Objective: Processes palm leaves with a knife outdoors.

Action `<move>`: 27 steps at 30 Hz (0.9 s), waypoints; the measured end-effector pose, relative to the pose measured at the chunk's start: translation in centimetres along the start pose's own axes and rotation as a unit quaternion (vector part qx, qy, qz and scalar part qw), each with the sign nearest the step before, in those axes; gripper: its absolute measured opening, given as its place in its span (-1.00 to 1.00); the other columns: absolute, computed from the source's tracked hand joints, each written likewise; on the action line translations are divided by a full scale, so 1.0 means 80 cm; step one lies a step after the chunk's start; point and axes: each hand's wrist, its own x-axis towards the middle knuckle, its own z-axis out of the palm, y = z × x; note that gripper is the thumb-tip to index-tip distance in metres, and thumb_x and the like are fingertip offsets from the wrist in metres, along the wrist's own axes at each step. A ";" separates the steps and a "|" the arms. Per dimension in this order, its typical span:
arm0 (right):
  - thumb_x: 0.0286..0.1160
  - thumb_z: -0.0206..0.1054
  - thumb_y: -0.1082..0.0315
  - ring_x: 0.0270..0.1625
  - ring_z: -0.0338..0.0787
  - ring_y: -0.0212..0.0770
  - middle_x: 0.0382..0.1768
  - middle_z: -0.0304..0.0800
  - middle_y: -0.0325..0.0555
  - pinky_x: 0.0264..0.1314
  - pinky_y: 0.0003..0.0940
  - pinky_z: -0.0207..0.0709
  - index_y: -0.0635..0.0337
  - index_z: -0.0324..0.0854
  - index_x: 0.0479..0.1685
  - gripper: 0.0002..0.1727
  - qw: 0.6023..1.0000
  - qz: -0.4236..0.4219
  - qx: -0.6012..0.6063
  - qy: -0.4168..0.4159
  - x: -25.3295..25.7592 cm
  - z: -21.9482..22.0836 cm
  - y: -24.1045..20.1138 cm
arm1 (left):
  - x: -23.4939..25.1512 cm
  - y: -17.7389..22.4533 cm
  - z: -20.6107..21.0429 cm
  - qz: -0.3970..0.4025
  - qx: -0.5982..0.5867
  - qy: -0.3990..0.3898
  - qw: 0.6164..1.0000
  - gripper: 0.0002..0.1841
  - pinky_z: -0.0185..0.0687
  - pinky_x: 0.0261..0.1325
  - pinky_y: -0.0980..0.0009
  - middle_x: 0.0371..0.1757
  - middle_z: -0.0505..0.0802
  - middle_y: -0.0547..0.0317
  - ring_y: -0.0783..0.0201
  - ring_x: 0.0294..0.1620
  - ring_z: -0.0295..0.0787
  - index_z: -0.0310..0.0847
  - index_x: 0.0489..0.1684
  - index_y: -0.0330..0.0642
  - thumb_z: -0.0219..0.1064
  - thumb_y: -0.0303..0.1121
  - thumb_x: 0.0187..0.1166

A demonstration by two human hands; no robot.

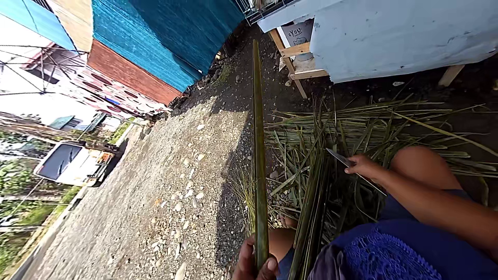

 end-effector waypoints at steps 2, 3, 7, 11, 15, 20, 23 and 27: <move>0.49 0.49 0.43 0.08 0.66 -0.05 0.22 0.67 0.21 0.15 -0.06 0.55 0.34 0.56 0.44 -0.48 0.998 0.027 0.050 0.000 -0.017 0.001 -0.007 | 0.029 -0.025 0.008 0.020 0.040 0.042 0.998 -0.61 0.63 -0.61 0.56 -0.36 0.81 0.22 0.49 -0.66 0.62 0.28 0.48 -0.11 0.22 -0.33 0.76; 0.52 0.47 0.41 -0.19 0.59 -0.21 0.07 0.67 0.09 -0.15 -0.25 0.52 0.29 0.55 0.46 -0.50 0.997 0.036 0.072 0.006 -0.023 0.003 -0.009 | 0.044 -0.035 0.012 0.019 0.055 0.056 0.997 -0.62 0.62 -0.61 0.56 -0.35 0.81 0.18 0.47 -0.66 0.62 0.35 0.48 -0.21 0.12 -0.25 0.81; 0.64 0.34 0.41 -0.61 0.38 -0.41 -0.38 0.51 -0.19 -0.61 -0.52 0.32 0.19 0.48 0.52 -0.53 0.985 0.043 0.165 -0.012 -0.045 0.008 -0.026 | 0.093 -0.053 0.030 -0.051 0.036 0.084 0.995 -0.57 0.59 -0.57 0.53 -0.20 0.91 0.07 0.42 -0.63 0.66 0.54 0.36 -0.31 -0.16 -0.23 0.92; 0.66 0.22 0.46 -0.63 0.47 -0.46 -0.47 0.54 -0.31 -0.59 -0.58 0.41 0.15 0.50 0.51 -0.56 0.969 -0.028 0.224 -0.099 -0.071 0.017 -0.043 | 0.113 -0.057 0.052 -0.068 0.046 0.089 0.993 -0.63 0.65 -0.50 0.51 -0.12 0.92 0.08 0.42 -0.58 0.71 0.55 0.27 -0.34 -0.15 -0.33 0.93; 0.53 0.20 0.43 -0.62 0.51 -0.50 -0.52 0.57 -0.41 -0.56 -0.60 0.47 0.09 0.55 0.46 -0.53 0.935 -0.124 0.253 -0.217 -0.100 0.025 -0.066 | 0.120 -0.053 0.061 -0.063 0.077 0.085 0.991 -0.69 0.64 -0.45 0.52 -0.07 0.89 0.14 0.44 -0.54 0.69 0.52 0.41 -0.30 0.06 -0.46 0.82; 0.42 0.32 0.41 -0.64 0.51 -0.50 -0.53 0.57 -0.39 -0.57 -0.61 0.45 0.08 0.25 0.75 -0.23 0.907 -0.159 0.241 -0.307 -0.143 0.053 -0.094 | 0.124 -0.056 0.074 -0.020 0.075 0.117 0.990 -0.71 0.69 -0.35 0.51 -0.22 0.87 0.14 0.43 -0.47 0.74 0.58 0.31 -0.34 0.29 -0.47 0.69; 0.36 0.37 0.39 -0.63 0.52 -0.49 -0.51 0.57 -0.37 -0.55 -0.60 0.46 0.00 -0.03 0.85 -0.05 0.900 -0.141 0.237 -0.339 -0.163 0.071 -0.097 | 0.129 -0.057 0.087 0.002 0.078 0.143 0.987 -0.73 0.78 -0.30 0.46 -0.26 0.86 0.13 0.40 -0.44 0.80 0.61 0.20 -0.35 0.39 -0.47 0.61; 0.31 0.41 0.42 -0.63 0.55 -0.46 -0.45 0.62 -0.30 -0.55 -0.59 0.49 -0.04 -0.26 0.85 0.08 0.897 -0.114 0.260 -0.338 -0.177 0.085 -0.100 | 0.137 -0.062 0.102 0.026 0.077 0.163 0.983 -0.78 0.81 -0.31 0.44 -0.31 0.85 0.12 0.38 -0.48 0.80 0.66 0.04 -0.37 0.47 -0.52 0.52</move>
